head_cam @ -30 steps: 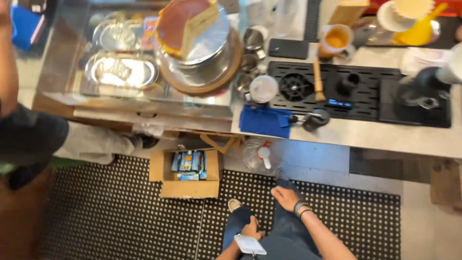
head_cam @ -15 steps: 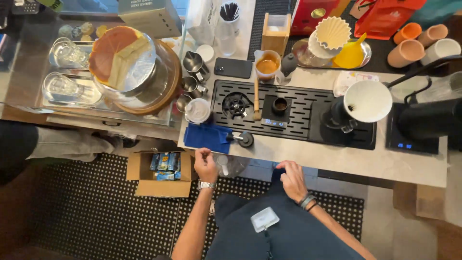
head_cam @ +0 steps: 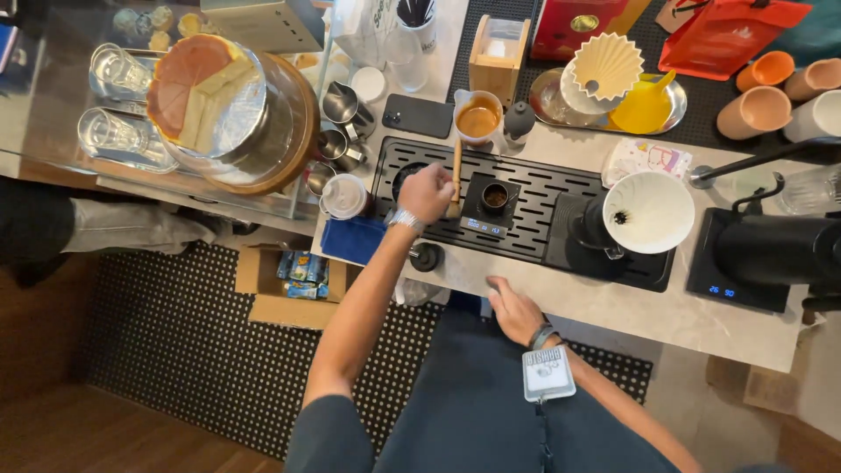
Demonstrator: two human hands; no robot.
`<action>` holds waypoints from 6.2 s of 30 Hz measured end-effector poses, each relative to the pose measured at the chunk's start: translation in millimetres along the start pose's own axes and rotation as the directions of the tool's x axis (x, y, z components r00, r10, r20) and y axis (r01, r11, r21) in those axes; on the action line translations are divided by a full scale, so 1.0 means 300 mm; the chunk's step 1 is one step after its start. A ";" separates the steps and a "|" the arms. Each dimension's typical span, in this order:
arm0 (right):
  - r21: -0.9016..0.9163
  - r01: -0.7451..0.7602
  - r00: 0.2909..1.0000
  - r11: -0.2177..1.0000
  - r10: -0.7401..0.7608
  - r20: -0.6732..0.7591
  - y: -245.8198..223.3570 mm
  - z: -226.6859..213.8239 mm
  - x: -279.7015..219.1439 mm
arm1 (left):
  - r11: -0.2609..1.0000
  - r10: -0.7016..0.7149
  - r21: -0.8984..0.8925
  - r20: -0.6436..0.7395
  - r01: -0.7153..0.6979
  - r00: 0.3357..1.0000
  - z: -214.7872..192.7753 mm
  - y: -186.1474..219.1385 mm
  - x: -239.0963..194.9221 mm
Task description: Preparing a paper coffee filter by folding it into a cone shape and placing it in a dripper.
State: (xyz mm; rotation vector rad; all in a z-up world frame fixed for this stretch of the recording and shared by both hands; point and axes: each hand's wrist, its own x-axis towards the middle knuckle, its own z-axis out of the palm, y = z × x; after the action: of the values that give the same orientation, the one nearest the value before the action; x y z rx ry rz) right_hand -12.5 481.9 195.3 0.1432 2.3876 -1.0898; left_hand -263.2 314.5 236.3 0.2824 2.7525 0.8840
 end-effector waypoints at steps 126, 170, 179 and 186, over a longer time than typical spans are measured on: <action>-0.303 0.423 0.653 0.854 -0.519 -0.551 -0.074 -0.129 0.050 | 0.778 0.234 0.482 0.371 -0.402 0.899 -0.001 -0.003 0.194; 0.287 -0.070 0.709 0.956 0.250 -0.660 -0.219 -0.534 0.714 | 0.953 0.238 0.165 0.114 -0.254 0.965 0.048 -0.002 0.448; 0.394 -0.075 0.407 0.916 0.389 -0.827 -0.162 -0.528 0.628 | 0.890 0.355 0.284 0.055 -0.356 0.933 0.189 0.048 0.461; 0.442 -0.089 0.262 0.892 0.450 -0.854 -0.074 -0.537 0.627 | 0.923 0.289 0.193 0.226 -0.333 0.930 0.241 0.202 0.421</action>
State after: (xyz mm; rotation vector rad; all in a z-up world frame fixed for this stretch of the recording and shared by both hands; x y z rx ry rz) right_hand -247.1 564.0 206.9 1.7578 2.8736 -1.4118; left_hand -356.6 434.3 194.4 0.8262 2.6639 0.5646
